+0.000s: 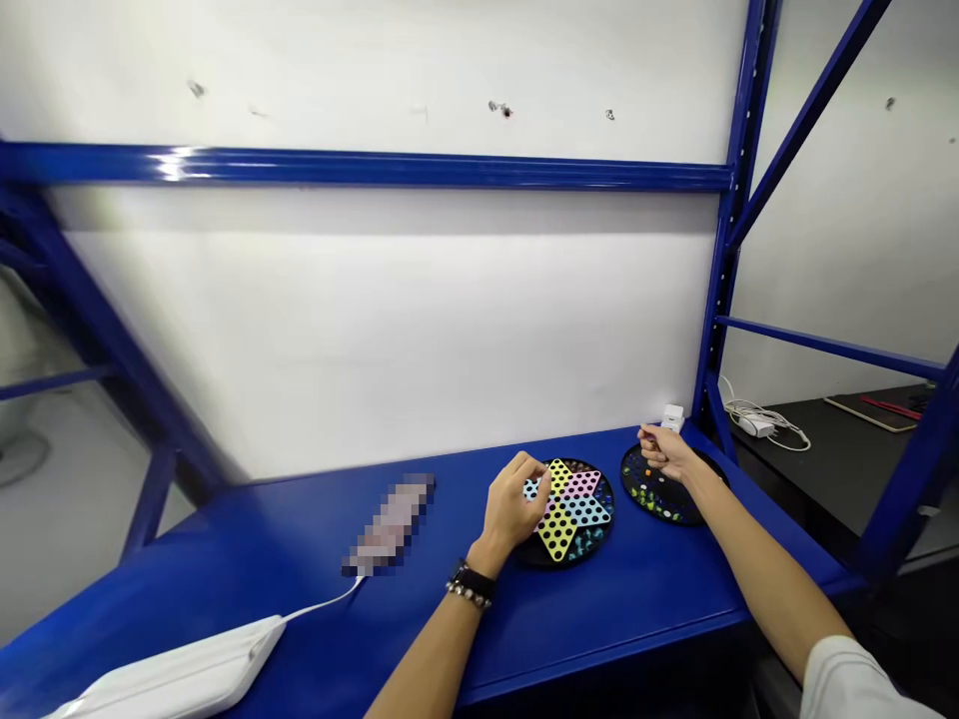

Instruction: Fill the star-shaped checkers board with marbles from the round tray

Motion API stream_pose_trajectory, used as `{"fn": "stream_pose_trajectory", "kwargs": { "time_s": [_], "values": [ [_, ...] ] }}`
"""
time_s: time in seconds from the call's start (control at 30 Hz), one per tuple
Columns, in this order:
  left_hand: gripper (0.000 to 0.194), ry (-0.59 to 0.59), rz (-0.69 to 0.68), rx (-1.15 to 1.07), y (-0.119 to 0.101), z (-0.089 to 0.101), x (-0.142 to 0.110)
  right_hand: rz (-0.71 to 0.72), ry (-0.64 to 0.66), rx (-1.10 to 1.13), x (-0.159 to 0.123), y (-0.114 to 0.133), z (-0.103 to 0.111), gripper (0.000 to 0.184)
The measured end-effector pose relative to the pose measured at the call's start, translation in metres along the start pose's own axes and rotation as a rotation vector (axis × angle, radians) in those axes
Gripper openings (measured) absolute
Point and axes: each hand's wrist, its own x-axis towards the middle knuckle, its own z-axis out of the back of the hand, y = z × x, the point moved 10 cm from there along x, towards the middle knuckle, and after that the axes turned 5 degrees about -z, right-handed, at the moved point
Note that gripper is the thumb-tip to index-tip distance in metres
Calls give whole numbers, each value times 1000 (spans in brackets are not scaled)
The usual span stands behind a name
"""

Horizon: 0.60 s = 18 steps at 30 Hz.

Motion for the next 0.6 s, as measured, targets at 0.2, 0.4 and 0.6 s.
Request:
{"fn": "stream_pose_trajectory", "kwargs": {
  "time_s": [0.2, 0.4, 0.6],
  "values": [
    [20, 15, 10, 4, 3, -2, -1, -182, 83, 60, -1, -19, -18, 36],
    [21, 13, -1, -15, 1, -1, 0, -68, 110, -186, -6, -3, -22, 44],
    [19, 13, 2, 1, 3, -2, -1, 36, -29, -759, -13, 1, -15, 40]
  ]
}}
